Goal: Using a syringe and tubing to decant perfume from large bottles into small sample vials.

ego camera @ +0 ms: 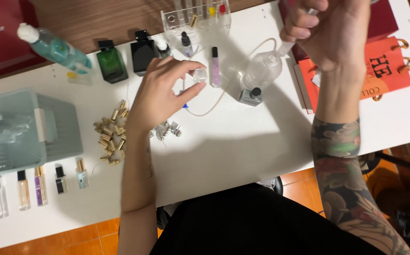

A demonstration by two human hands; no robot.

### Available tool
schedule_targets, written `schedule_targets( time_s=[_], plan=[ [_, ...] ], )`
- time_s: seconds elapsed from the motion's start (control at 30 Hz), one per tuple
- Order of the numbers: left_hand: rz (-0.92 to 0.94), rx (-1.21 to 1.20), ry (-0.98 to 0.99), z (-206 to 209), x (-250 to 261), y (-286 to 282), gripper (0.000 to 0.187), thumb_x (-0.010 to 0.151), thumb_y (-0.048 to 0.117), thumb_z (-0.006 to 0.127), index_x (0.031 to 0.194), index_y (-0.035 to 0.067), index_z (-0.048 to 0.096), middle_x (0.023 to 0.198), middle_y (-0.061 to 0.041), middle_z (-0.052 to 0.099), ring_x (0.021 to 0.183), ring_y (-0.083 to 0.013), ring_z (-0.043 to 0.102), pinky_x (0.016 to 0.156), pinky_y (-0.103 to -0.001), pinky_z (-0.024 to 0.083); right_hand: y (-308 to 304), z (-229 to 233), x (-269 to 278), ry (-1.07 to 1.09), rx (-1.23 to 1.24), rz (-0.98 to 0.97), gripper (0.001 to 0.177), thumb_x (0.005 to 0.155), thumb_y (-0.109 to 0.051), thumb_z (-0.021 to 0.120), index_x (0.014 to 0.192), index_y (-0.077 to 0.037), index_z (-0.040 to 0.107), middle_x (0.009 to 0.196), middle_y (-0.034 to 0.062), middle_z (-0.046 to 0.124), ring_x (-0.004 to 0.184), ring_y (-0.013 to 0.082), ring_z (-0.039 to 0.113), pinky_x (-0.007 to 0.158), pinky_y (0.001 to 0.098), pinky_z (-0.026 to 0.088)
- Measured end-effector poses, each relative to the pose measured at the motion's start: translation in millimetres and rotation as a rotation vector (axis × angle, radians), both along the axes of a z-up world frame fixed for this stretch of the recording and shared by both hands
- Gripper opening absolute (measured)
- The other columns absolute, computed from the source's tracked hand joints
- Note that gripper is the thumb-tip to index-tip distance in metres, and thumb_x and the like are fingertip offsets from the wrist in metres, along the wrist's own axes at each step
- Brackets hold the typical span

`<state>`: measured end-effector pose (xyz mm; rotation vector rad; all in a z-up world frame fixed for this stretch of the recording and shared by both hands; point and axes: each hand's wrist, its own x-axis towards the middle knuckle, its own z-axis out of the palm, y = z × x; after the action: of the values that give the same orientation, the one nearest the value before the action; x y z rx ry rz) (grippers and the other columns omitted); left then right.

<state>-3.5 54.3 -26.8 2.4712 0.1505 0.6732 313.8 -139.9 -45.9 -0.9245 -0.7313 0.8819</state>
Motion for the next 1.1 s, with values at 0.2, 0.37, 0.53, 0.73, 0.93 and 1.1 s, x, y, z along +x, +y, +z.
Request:
schedule_targets(
  time_s=[0.2,0.37,0.53,0.73,0.93,1.1],
  plan=[
    [0.027,-0.02,-0.027,7,-4,-4,0.033,0.098,0.023,0.079,0.127,0.009,0.071,0.097,-0.007,0.07,0.094,-0.0226,0.062,0.098,-0.037,0.044,5,9,-9,-0.025,-0.005,-0.002,0.05,0.117,-0.044,0.028,0.077,-0.012,0.034,0.069,0.0055,0.035,0.062,0.018,0.03,0.065,0.033,0.031],
    [0.019,-0.039,-0.098,-2,3,-8,0.039,0.097,0.024,0.081,0.131,0.009,0.069,0.102,-0.008,0.072,0.096,-0.0206,0.064,0.098,-0.036,0.046,4,0,-5,0.034,0.066,0.045,0.054,0.119,-0.045,0.027,0.08,-0.01,0.037,0.068,0.004,0.034,0.064,0.0181,0.031,0.067,0.0324,0.032],
    [0.026,-0.101,-0.094,-13,16,-19,0.04,0.093,0.03,0.083,0.126,0.01,0.071,0.097,-0.003,0.072,0.094,-0.0159,0.068,0.1,-0.036,0.049,4,13,-33,0.244,0.254,0.087,0.055,0.116,-0.05,0.027,0.084,-0.008,0.043,0.07,0.0042,0.037,0.065,0.019,0.036,0.068,0.0328,0.033],
    [0.026,-0.087,-0.069,-23,25,-30,0.035,0.091,0.034,0.084,0.116,0.012,0.074,0.095,-0.001,0.073,0.087,-0.0164,0.065,0.096,-0.035,0.05,9,47,-84,0.618,0.237,0.033,0.06,0.113,-0.056,0.024,0.079,-0.008,0.041,0.068,0.0071,0.038,0.061,0.0218,0.036,0.063,0.0339,0.032],
    [0.038,-0.107,-0.086,-16,26,-38,0.033,0.089,0.031,0.085,0.114,0.013,0.075,0.091,-0.002,0.071,0.091,-0.0202,0.064,0.089,-0.036,0.051,17,47,-96,0.631,0.197,0.092,0.055,0.111,-0.053,0.024,0.081,-0.01,0.042,0.059,0.0056,0.037,0.059,0.0214,0.04,0.063,0.0347,0.034],
    [0.033,-0.102,-0.102,-17,25,-39,0.032,0.089,0.031,0.085,0.114,0.013,0.075,0.091,0.0,0.072,0.091,-0.0192,0.064,0.09,-0.036,0.051,21,41,-98,0.626,0.181,0.12,0.053,0.111,-0.052,0.023,0.084,-0.011,0.042,0.059,0.005,0.037,0.057,0.0204,0.039,0.063,0.034,0.033]
  ],
)
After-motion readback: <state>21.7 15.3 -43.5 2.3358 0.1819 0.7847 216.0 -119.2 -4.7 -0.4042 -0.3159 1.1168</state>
